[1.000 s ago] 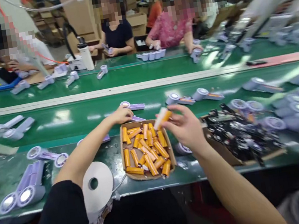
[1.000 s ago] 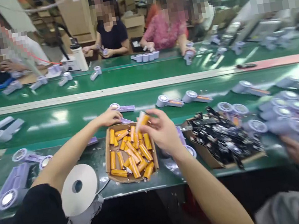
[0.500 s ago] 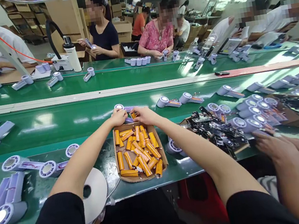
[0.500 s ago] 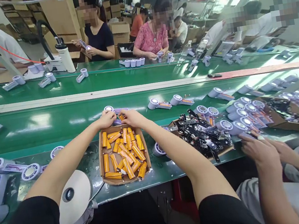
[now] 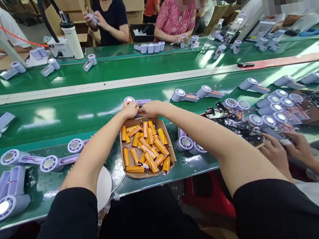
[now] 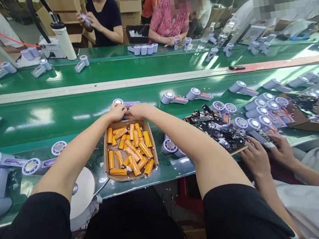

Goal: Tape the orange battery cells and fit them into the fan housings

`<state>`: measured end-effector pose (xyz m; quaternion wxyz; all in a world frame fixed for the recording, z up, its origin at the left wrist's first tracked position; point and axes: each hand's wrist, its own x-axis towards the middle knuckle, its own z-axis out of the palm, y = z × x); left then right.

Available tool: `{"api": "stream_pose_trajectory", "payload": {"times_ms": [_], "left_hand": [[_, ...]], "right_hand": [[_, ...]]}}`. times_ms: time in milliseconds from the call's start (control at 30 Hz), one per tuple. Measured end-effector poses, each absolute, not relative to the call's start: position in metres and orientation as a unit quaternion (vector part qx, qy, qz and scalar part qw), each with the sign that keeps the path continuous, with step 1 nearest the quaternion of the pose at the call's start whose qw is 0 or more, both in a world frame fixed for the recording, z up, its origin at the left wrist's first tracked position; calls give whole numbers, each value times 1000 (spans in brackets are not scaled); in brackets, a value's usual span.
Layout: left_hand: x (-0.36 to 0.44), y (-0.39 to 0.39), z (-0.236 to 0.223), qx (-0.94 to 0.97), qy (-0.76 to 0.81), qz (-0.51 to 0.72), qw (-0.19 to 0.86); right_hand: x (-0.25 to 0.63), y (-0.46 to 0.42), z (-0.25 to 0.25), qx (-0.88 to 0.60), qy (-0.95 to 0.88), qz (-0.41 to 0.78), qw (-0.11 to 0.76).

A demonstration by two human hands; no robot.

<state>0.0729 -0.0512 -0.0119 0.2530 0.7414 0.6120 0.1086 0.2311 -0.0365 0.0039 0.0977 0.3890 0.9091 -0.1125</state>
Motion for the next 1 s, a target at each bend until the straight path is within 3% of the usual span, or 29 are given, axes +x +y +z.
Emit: {"api": "stream_pose_trajectory", "payload": {"times_ms": [133, 267, 367, 433, 500, 567, 800, 1000], "left_hand": [[56, -85, 21, 745, 594, 143, 267], [-14, -198, 40, 806, 507, 235, 194], [-83, -316, 22, 829, 489, 186, 196], [-123, -383, -2, 827, 516, 150, 168], [-148, -430, -26, 802, 571, 131, 118], [-154, -457, -40, 781, 601, 140, 95], [-109, -468, -19, 742, 624, 238, -49], [-94, -453, -11, 762, 593, 246, -80]], "right_hand": [[247, -33, -3, 376, 917, -91, 96], [288, -27, -10, 464, 882, -24, 79], [316, -52, -1, 513, 857, -28, 44], [326, -93, 15, 509, 858, -54, -51], [324, -152, 33, 472, 857, -108, -174], [309, -218, 45, 431, 847, -204, -236], [208, -372, 4, 329, 722, -576, -196], [174, -397, -22, 186, 700, -647, -238]]}}
